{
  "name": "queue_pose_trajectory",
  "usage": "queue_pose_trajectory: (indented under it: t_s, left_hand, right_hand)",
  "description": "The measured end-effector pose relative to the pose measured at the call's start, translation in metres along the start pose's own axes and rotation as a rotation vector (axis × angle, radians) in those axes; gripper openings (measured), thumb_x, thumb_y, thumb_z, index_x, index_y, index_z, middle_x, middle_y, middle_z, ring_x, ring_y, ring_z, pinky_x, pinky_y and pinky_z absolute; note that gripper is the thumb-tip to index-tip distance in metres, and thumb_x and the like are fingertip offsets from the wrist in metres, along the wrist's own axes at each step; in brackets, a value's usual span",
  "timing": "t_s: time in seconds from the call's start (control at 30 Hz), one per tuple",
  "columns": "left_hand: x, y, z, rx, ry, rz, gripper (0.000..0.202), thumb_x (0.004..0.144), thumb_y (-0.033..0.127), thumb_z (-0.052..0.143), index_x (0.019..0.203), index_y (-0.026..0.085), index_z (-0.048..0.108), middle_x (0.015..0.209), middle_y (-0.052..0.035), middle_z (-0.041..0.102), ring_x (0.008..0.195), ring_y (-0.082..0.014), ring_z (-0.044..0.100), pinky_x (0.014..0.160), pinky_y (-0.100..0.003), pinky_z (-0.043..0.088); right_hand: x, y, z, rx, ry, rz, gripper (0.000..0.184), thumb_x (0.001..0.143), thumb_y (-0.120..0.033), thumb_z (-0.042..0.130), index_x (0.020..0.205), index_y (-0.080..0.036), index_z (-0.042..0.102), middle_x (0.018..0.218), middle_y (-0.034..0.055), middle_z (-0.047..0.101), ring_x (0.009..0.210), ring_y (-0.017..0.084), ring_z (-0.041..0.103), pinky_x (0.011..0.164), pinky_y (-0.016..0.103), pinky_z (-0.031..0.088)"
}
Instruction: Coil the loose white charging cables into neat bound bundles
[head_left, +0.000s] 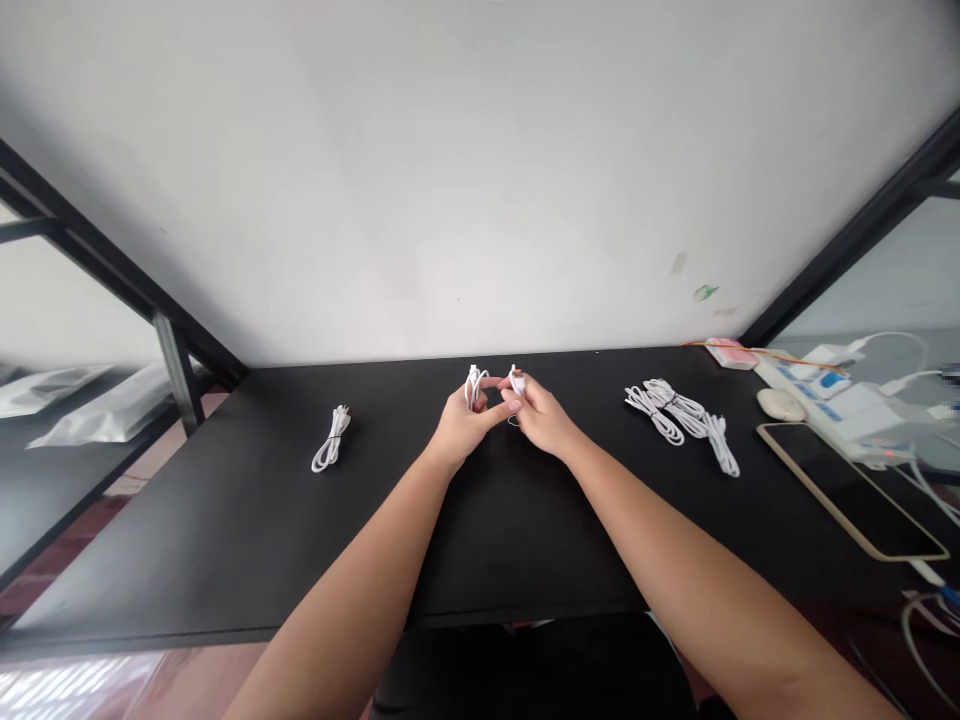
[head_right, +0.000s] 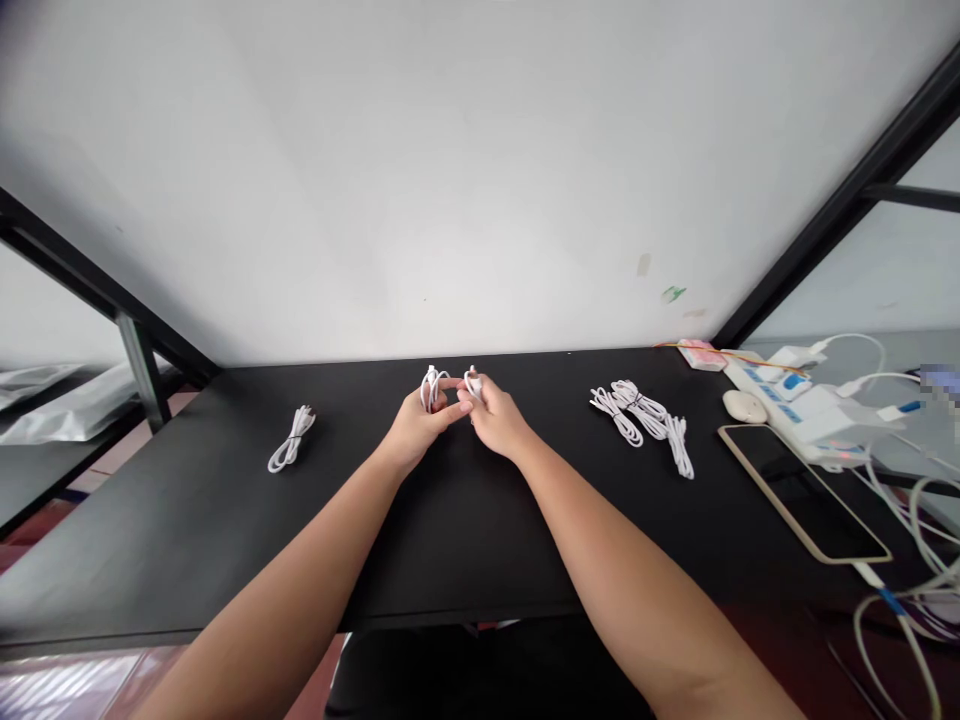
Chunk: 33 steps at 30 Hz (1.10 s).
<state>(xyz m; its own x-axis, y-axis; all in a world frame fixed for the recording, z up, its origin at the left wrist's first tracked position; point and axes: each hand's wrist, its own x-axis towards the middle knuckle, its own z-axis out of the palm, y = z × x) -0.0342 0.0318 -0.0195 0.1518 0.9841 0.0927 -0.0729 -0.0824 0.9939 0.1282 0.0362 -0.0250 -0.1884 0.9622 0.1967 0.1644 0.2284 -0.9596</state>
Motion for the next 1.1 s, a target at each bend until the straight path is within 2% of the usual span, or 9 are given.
queue_pose_trajectory:
  t_s: [0.13, 0.43, 0.53, 0.63, 0.77, 0.87, 0.93, 1.0, 1.1]
  left_hand:
    - [-0.001, -0.003, 0.005, -0.022, -0.056, 0.014, 0.042, 0.074, 0.045, 0.083, 0.1, 0.014, 0.071, 0.079, -0.001, 0.062, 0.071, -0.0112, 0.055, 0.071, -0.026, 0.045]
    - [0.0, -0.004, 0.008, 0.145, 0.079, 0.131, 0.042, 0.094, 0.054, 0.058, 0.109, 0.018, 0.073, 0.104, -0.0087, 0.07, 0.104, -0.0213, 0.064, 0.094, -0.032, 0.049]
    - [-0.001, -0.001, 0.01, 0.073, 0.068, 0.118, 0.046, 0.097, 0.058, 0.05, 0.105, 0.017, 0.071, 0.099, -0.0072, 0.07, 0.095, -0.0184, 0.065, 0.089, -0.031, 0.051]
    - [-0.001, 0.001, 0.008, 0.06, 0.141, 0.105, 0.049, 0.096, 0.061, 0.048, 0.089, 0.016, 0.066, 0.083, -0.0049, 0.067, 0.076, -0.0148, 0.063, 0.074, -0.028, 0.051]
    - [-0.001, 0.004, 0.001, 0.2, 0.165, 0.037, 0.045, 0.091, 0.06, 0.056, 0.076, 0.018, 0.055, 0.061, 0.0011, 0.055, 0.052, -0.0108, 0.049, 0.053, -0.025, 0.039]
    - [-0.003, 0.007, -0.002, 0.342, 0.072, 0.106, 0.039, 0.086, 0.05, 0.067, 0.071, 0.018, 0.05, 0.061, 0.0037, 0.048, 0.054, -0.0084, 0.041, 0.052, -0.022, 0.031]
    - [-0.006, 0.01, -0.002, 0.358, -0.052, 0.145, 0.035, 0.085, 0.044, 0.068, 0.071, 0.017, 0.051, 0.063, 0.0044, 0.045, 0.057, -0.0079, 0.037, 0.053, -0.022, 0.029]
    - [-0.007, 0.011, -0.001, 0.326, -0.158, 0.132, 0.029, 0.086, 0.04, 0.065, 0.074, 0.016, 0.054, 0.064, 0.0044, 0.045, 0.058, -0.0079, 0.036, 0.055, -0.023, 0.029]
    - [-0.007, 0.009, -0.001, 0.286, -0.197, 0.113, 0.024, 0.085, 0.038, 0.065, 0.083, 0.014, 0.063, 0.068, 0.003, 0.051, 0.061, -0.0089, 0.04, 0.058, -0.023, 0.032]
  right_hand:
    - [-0.004, -0.001, 0.008, -0.139, -0.148, -0.211, 0.019, 0.1, -0.027, 0.049, 0.113, -0.024, 0.062, 0.115, 0.0063, 0.07, 0.105, 0.021, 0.066, 0.099, 0.041, 0.051]
    - [-0.006, -0.007, 0.017, -0.432, -0.003, -0.426, 0.03, 0.098, -0.021, 0.052, 0.126, -0.022, 0.064, 0.125, 0.0139, 0.062, 0.119, 0.028, 0.057, 0.106, 0.049, 0.048]
    - [-0.01, -0.014, 0.017, -0.459, -0.037, -0.443, 0.026, 0.099, -0.024, 0.051, 0.118, -0.023, 0.069, 0.123, 0.0118, 0.064, 0.118, 0.026, 0.059, 0.102, 0.045, 0.05]
    - [-0.012, -0.02, 0.013, -0.5, -0.047, -0.413, 0.023, 0.1, -0.031, 0.053, 0.095, -0.021, 0.073, 0.094, 0.0075, 0.066, 0.089, 0.021, 0.064, 0.082, 0.037, 0.054]
    - [-0.01, -0.017, 0.001, -0.451, 0.14, -0.398, 0.023, 0.099, -0.036, 0.055, 0.095, -0.021, 0.072, 0.082, 0.0037, 0.061, 0.068, 0.014, 0.057, 0.066, 0.031, 0.051]
    - [-0.005, -0.011, -0.006, -0.401, 0.224, -0.385, 0.029, 0.096, -0.033, 0.059, 0.122, -0.023, 0.067, 0.103, 0.0074, 0.065, 0.076, 0.016, 0.061, 0.066, 0.031, 0.054]
    - [-0.004, -0.008, -0.009, -0.381, 0.177, -0.399, 0.042, 0.094, -0.03, 0.059, 0.135, -0.027, 0.06, 0.124, 0.0098, 0.063, 0.093, 0.019, 0.065, 0.073, 0.033, 0.057]
    - [-0.004, -0.008, -0.01, -0.365, 0.09, -0.423, 0.041, 0.094, -0.027, 0.057, 0.136, -0.028, 0.061, 0.133, 0.0093, 0.063, 0.108, 0.022, 0.065, 0.084, 0.036, 0.057]
    - [-0.006, -0.011, -0.009, -0.324, -0.02, -0.371, 0.031, 0.098, -0.028, 0.053, 0.123, -0.026, 0.07, 0.12, 0.007, 0.072, 0.107, 0.023, 0.069, 0.092, 0.038, 0.056]
